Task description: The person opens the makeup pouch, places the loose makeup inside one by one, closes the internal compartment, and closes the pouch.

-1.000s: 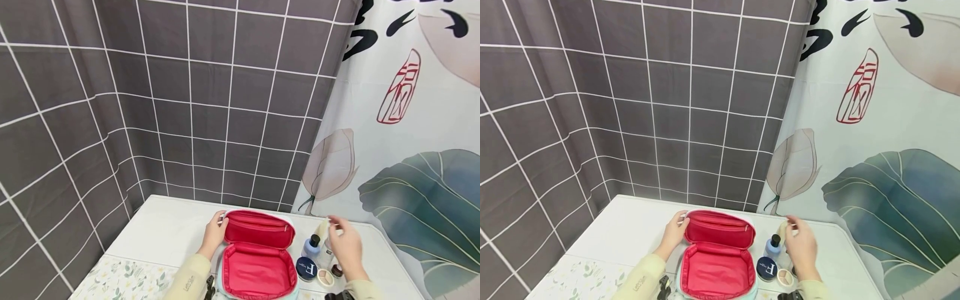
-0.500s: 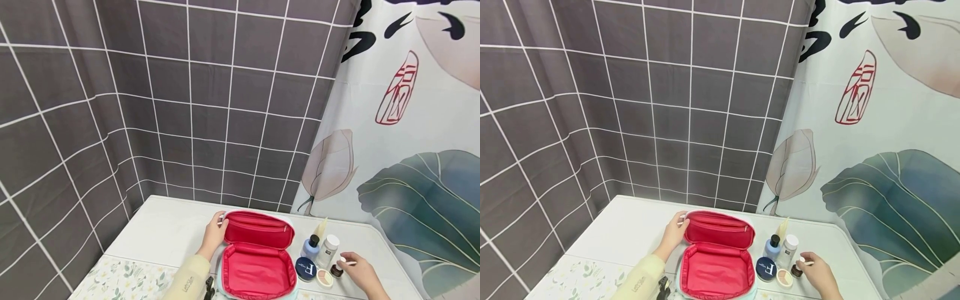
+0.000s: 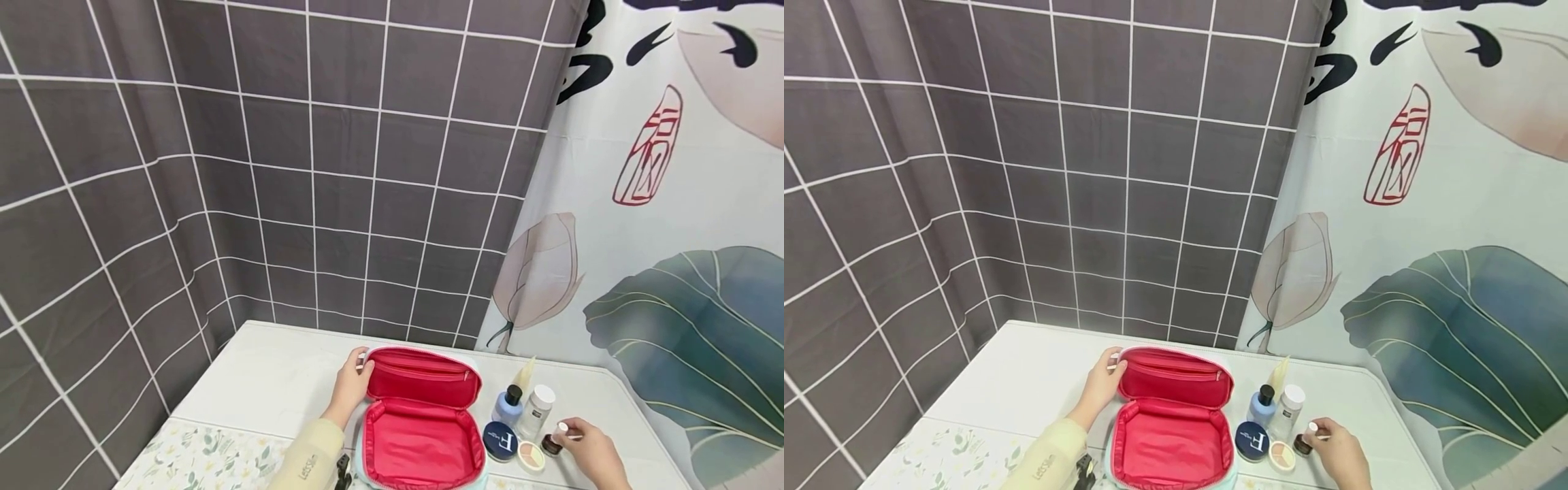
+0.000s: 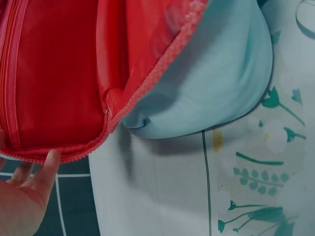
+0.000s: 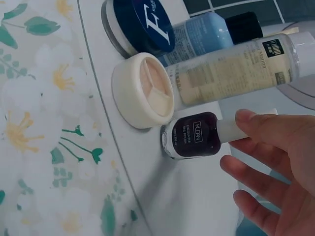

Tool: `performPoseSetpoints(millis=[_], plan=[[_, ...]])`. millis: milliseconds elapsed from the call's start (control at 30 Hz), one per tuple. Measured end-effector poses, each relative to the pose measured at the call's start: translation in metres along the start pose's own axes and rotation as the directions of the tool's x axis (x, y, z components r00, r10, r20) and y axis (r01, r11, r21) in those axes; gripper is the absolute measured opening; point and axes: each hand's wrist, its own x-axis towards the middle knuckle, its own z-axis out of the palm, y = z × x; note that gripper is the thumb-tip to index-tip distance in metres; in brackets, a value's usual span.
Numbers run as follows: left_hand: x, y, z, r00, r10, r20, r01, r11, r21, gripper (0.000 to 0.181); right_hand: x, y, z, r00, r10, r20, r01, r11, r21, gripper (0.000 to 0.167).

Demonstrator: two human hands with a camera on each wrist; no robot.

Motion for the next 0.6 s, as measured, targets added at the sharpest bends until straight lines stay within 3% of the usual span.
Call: performPoseSetpoints(millis=[600], plan=[[-0.001,0.002,0.0,0.999,-0.018,0.036,0.019,1.0,-0.006,0.033,-0.004,-0.05,-0.053,0.993,-0.029,-0.112,0.029,1.0,-0.005,0.034]])
